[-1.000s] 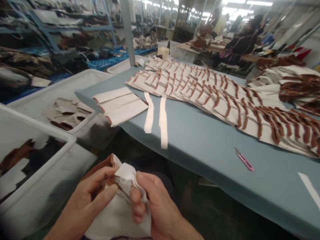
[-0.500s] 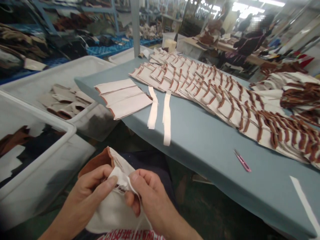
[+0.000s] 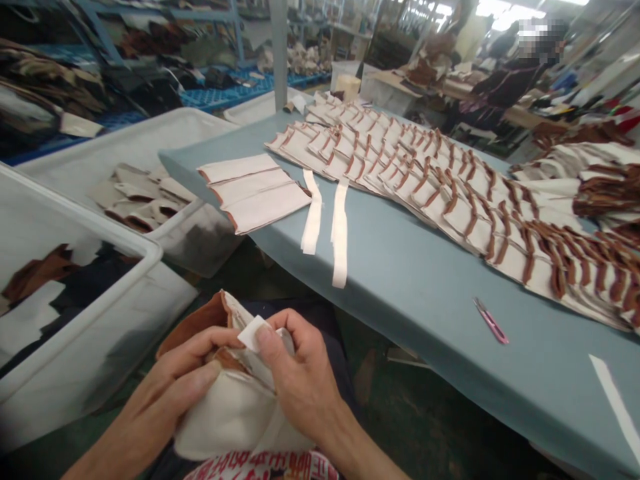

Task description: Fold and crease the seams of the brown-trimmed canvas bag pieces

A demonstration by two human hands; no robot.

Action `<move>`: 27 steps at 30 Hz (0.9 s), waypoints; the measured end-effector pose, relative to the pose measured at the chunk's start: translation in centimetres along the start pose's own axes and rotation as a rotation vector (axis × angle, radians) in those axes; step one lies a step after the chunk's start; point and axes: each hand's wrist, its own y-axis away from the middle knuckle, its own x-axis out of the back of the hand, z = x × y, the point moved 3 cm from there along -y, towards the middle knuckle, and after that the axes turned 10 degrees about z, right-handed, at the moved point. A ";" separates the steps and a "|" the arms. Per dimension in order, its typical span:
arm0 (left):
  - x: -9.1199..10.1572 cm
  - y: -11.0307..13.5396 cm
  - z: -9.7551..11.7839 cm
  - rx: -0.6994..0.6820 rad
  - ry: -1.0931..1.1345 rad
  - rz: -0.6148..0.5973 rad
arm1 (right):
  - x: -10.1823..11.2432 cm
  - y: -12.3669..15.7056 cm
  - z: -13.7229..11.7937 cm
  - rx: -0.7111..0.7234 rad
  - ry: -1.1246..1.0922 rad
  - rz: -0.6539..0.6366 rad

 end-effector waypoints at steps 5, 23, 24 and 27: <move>0.4 0.8 -0.7 0.051 0.051 0.161 | 0.0 0.3 1.1 -0.098 -0.082 -0.047; 0.5 -0.4 -2.0 -0.086 -0.262 0.103 | -0.2 2.6 1.6 -0.037 -0.089 0.119; 0.7 -0.5 -2.4 -0.100 -0.280 0.078 | -0.5 2.7 1.9 -0.100 -0.103 0.090; 1.1 -0.7 -3.1 -0.156 -0.331 0.037 | -1.7 3.1 2.4 -0.227 -0.142 0.008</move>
